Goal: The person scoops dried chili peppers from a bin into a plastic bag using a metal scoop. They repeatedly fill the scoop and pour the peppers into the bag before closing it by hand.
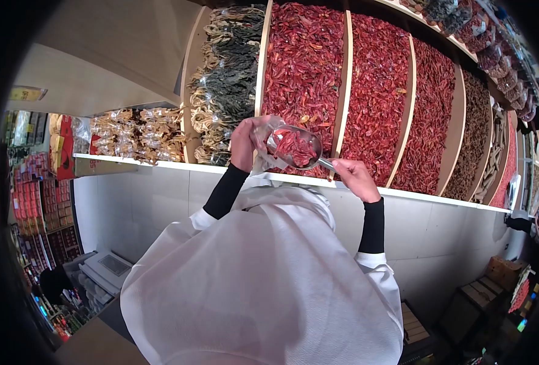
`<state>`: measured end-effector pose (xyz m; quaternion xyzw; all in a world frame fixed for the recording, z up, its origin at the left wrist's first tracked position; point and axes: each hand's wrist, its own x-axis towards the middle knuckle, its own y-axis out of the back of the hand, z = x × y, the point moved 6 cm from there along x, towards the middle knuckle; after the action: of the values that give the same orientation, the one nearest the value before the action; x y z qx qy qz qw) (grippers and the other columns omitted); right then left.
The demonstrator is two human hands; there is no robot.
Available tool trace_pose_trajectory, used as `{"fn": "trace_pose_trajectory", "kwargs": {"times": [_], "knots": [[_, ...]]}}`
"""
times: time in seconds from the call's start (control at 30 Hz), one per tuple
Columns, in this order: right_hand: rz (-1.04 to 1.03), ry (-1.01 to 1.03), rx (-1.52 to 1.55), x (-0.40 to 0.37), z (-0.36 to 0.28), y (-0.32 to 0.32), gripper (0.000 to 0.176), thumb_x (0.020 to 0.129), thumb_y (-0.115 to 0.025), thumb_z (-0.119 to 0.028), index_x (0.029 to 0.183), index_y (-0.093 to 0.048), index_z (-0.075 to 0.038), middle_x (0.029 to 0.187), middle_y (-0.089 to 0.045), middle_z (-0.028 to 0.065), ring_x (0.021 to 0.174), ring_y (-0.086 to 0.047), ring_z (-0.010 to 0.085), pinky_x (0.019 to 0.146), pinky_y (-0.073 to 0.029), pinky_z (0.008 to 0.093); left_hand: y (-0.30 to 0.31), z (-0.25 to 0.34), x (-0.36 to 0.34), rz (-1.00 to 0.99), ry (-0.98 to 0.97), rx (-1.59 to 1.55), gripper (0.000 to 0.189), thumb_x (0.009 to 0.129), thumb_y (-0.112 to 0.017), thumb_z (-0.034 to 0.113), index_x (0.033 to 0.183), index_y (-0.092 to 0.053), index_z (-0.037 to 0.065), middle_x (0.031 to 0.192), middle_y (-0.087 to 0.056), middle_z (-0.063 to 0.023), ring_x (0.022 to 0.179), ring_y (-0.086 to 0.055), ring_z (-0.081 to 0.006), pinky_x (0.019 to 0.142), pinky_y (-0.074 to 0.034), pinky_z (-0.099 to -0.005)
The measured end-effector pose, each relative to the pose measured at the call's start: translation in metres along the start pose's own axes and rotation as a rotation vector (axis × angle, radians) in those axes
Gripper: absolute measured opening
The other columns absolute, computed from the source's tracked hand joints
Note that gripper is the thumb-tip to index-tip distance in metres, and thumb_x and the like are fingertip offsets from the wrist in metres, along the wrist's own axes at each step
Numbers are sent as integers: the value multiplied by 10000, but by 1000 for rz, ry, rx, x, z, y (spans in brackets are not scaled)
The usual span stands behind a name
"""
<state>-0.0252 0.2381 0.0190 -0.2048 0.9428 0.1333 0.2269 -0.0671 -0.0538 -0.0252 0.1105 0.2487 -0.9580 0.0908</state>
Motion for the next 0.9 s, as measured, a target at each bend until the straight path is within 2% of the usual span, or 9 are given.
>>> {"fn": "trace_pose_trajectory", "kwargs": {"times": [0.07,0.17,0.27,0.4,0.57,0.63,0.8,0.87,0.9], "knots": [[74,213,-187,3,-15,-6,336,981,-547,-296,1135,-674,-26,580,-511,-9,535,-444,98,527,-402,298,1,-2,-1,-7,-1,15,347,1031,-353,254,1027,-593,4,1076,-682,-106,539,-534,-90,511,-494,-250],[79,135,-410,-4,-54,-18,342,951,-586,-300,1109,-669,-8,655,-609,91,581,-539,165,606,-462,327,3,-6,-2,-42,14,46,333,1028,-356,258,989,-587,21,1107,-679,-104,576,-556,-85,515,-491,-246],[107,187,-435,-3,-67,-24,332,926,-611,-296,1098,-680,-20,669,-611,166,559,-554,193,596,-462,329,1,-3,-9,-48,35,53,327,1028,-354,257,987,-585,29,1136,-672,-105,623,-573,-81,518,-487,-239],[111,142,-497,-4,-77,-26,303,915,-614,-278,1078,-694,-35,675,-619,198,561,-604,265,594,-473,357,-1,1,-13,-35,21,3,326,1028,-359,257,995,-590,29,1148,-667,-108,648,-574,-77,516,-482,-233],[248,328,-823,-26,-102,-25,270,883,-643,-275,1060,-713,-84,717,-638,204,655,-636,357,619,-507,413,-8,6,-12,-69,23,27,330,1030,-357,256,1013,-591,24,1147,-664,-108,659,-579,-83,525,-484,-233],[282,349,-851,-37,-110,-23,261,882,-646,-267,1065,-713,-93,740,-649,198,654,-639,350,618,-510,413,-10,6,-10,-14,21,-32,400,1042,-345,287,1102,-591,-22,1043,-689,-102,510,-499,-62,468,-458,-215],[384,444,-862,-55,-116,-9,244,891,-642,-232,1076,-708,-87,816,-678,180,657,-651,332,604,-507,396,-20,11,-8,-27,35,-76,395,1041,-341,270,1109,-582,-35,1087,-682,-122,515,-494,-60,481,-464,-215],[434,358,-633,-57,-108,5,251,899,-638,-224,1083,-701,-64,879,-687,186,642,-663,302,595,-501,370,-21,11,-7,-29,31,-90,392,1041,-337,263,1113,-577,-39,1112,-676,-132,512,-487,-60,487,-468,-216],[470,371,-517,-56,-102,10,256,930,-609,-230,1053,-686,-20,764,-671,171,564,-609,252,562,-461,357,-21,10,-7,-40,35,-113,388,1040,-335,256,1121,-571,-41,1139,-667,-141,511,-490,-64,493,-473,-220]]}}
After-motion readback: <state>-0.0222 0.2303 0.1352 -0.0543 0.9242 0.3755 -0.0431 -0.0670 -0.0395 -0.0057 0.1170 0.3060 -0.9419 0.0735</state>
